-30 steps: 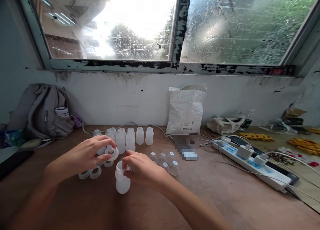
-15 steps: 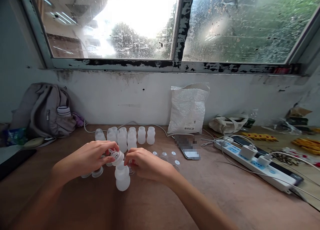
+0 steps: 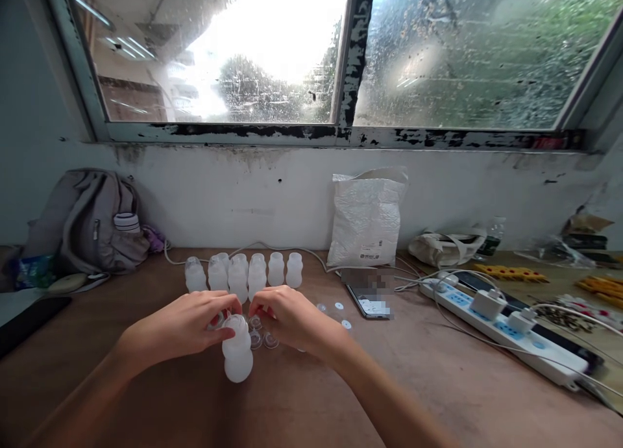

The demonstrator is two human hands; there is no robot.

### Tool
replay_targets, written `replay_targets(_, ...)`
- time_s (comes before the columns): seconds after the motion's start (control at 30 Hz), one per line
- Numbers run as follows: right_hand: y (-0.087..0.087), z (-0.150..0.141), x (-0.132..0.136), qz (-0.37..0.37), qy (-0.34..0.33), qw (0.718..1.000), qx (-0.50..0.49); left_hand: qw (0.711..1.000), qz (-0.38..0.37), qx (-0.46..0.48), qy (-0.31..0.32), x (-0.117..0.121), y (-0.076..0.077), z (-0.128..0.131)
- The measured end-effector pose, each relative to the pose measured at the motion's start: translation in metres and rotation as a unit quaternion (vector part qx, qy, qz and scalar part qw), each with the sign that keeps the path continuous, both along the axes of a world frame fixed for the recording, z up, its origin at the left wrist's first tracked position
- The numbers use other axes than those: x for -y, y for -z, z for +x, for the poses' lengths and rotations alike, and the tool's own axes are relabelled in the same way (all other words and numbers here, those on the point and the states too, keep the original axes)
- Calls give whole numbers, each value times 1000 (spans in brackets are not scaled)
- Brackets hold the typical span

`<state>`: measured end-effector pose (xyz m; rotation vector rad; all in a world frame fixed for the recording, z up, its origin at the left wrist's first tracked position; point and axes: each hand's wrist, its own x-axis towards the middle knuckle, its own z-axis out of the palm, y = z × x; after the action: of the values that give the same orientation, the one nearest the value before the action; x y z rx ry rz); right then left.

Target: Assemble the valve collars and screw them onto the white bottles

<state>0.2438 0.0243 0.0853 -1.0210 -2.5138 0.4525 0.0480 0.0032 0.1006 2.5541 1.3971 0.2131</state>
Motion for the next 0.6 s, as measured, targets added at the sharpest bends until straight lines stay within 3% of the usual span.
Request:
replay_targets(0.37,8,-8,2,-12,14,1000,1,995,-91,20,-33,-3,-3,-12)
replay_targets(0.6,10,-8,3,-18,34,999,12,987,-154,-32,-6,-33,12,-24)
